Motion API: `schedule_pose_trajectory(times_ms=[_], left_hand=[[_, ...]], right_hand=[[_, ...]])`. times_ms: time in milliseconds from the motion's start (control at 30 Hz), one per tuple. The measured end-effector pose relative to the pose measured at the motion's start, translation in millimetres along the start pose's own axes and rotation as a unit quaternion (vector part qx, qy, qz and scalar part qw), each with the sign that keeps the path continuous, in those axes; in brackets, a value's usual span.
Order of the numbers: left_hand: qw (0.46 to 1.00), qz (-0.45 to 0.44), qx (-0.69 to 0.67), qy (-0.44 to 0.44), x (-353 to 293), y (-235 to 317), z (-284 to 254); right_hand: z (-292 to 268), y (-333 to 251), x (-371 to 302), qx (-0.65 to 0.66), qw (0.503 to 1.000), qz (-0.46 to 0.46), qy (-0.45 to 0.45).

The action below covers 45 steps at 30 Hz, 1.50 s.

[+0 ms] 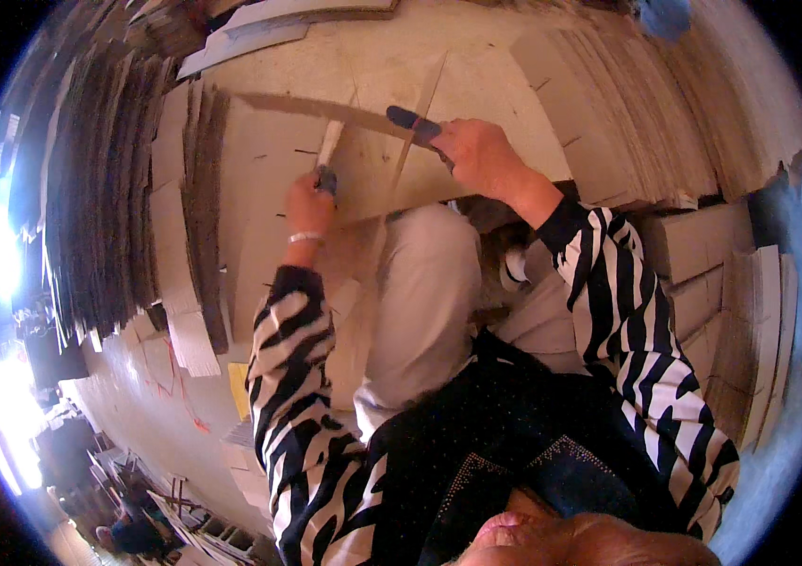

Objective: The person sits on the floor and uses a utility knife to cut rectangular cardboard pieces into smaller strips. They repeatedly pick up pieces, score and snap them, then set the cut strips aside.

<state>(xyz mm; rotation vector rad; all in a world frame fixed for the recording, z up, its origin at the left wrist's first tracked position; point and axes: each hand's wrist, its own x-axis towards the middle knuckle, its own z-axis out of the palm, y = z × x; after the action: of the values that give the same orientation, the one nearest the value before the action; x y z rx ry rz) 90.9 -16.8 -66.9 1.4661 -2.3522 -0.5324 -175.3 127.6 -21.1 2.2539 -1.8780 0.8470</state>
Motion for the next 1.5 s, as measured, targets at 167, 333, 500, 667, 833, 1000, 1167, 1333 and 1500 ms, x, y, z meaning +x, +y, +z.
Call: schedule_pose_trajectory(times_ms=[167,333,500,667,833,1000,1167,1333,1500], left_hand=[[0.945,-0.165,-0.281,0.008,29.2,2.8,17.8],[0.998,0.015,-0.017,0.057,63.9,-75.0,43.1],[0.95,-0.062,-0.298,-0.071,66.5,-32.5,19.2],[0.926,-0.032,-0.347,-0.147,48.7,12.5,-40.6],[0.972,0.059,-0.208,-0.089,-12.3,4.3,-48.1],[0.951,-0.037,-0.3,0.062,-106.7,-9.4,-64.7],[0.835,-0.066,-0.529,0.137,-112.5,-24.0,22.1],[0.897,0.014,-0.422,0.133,-47.8,21.6,30.2],[0.997,0.009,-0.062,0.032,0.0,22.1,8.2]], right_hand=[[28.1,-6.1,4.1,-0.019,0.999,-0.031,0.018],[28.1,-14.7,9.0,-0.039,0.998,0.039,-0.036],[28.1,10.2,-5.7,-0.05,0.986,0.108,-0.12],[4.7,49.1,6.5,-0.082,0.977,0.168,-0.101],[0.0,88.2,-8.4,-0.043,0.962,0.25,-0.103],[-72.0,97.0,-69.9,-0.11,0.94,0.323,0.005],[-66.2,114.4,-166.6,-0.369,0.875,0.313,-0.013],[-83.8,151.0,-149.7,-0.221,0.909,0.335,0.112],[-95.3,53.9,-36.1,-0.004,0.969,0.202,0.142]])
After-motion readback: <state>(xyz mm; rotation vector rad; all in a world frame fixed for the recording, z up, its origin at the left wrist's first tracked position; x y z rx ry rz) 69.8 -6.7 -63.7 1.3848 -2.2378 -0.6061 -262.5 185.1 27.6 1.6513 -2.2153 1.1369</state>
